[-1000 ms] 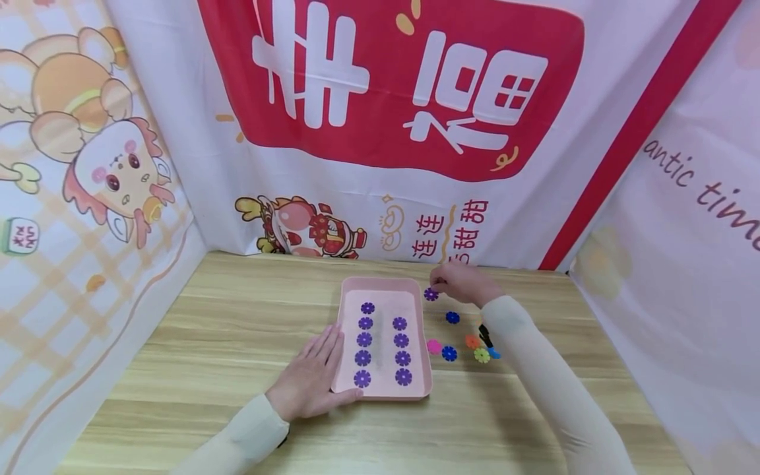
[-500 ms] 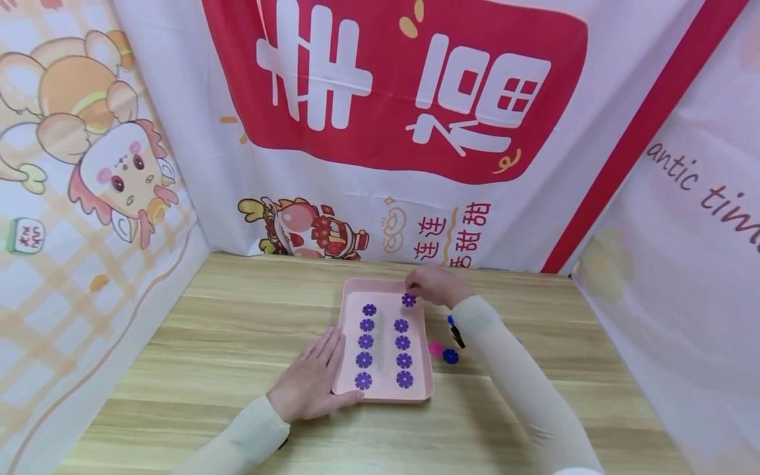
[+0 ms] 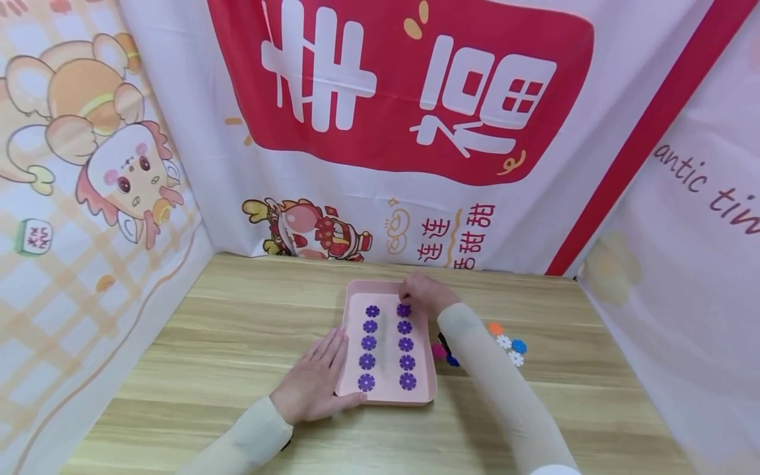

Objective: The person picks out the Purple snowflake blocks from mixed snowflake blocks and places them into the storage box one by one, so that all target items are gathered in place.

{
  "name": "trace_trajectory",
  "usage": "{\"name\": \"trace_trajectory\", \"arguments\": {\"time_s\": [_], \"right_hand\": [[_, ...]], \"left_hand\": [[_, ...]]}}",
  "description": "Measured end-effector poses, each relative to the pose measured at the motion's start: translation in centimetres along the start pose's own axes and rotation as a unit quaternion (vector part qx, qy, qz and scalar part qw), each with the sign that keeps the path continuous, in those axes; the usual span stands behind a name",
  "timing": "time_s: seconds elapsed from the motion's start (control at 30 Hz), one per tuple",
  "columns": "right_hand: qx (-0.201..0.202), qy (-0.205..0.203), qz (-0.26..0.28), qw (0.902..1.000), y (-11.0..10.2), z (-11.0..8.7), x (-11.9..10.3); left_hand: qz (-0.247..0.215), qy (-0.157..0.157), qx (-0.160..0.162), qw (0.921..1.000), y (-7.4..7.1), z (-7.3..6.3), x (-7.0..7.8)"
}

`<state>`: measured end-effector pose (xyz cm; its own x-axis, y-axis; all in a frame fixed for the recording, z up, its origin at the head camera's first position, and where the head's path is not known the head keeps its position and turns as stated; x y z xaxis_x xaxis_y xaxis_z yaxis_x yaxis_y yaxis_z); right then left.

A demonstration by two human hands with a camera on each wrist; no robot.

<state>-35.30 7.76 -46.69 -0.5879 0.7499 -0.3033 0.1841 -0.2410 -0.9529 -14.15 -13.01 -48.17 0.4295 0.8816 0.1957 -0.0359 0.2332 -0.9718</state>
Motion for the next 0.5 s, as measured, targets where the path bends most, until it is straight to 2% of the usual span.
{"name": "trace_trajectory", "arguments": {"time_s": [0.07, 0.1, 0.3, 0.5], "right_hand": [[-0.005, -0.002, -0.011, 0.9999, 0.4, 0.0, 0.2], [-0.007, -0.015, -0.035, 0.9993, 0.5, 0.0, 0.2], [-0.014, 0.012, -0.026, 0.9995, 1.1, 0.1, 0.7], [0.000, 0.008, -0.050, 0.9987, 0.3, -1.0, 0.7]], "left_hand": [[0.000, 0.000, 0.000, 1.0000, -0.1, 0.0, 0.1], [0.000, 0.001, 0.000, 1.0000, -0.1, 0.1, 0.1], [-0.002, 0.000, -0.003, 1.0000, -0.1, 0.0, 0.2], [-0.005, 0.009, -0.007, 0.9999, -0.1, 0.5, 0.4]]}}
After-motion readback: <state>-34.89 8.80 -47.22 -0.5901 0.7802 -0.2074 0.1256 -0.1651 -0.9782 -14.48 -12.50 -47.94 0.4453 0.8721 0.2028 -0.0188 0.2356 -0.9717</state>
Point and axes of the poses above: each hand's wrist, its own z-axis towards the middle knuckle, its own y-axis out of the palm, x = y × z, the point moved 4 cm from there along z, towards the middle knuckle, and after that the axes turned 10 degrees about x, right-handed, at the moved point
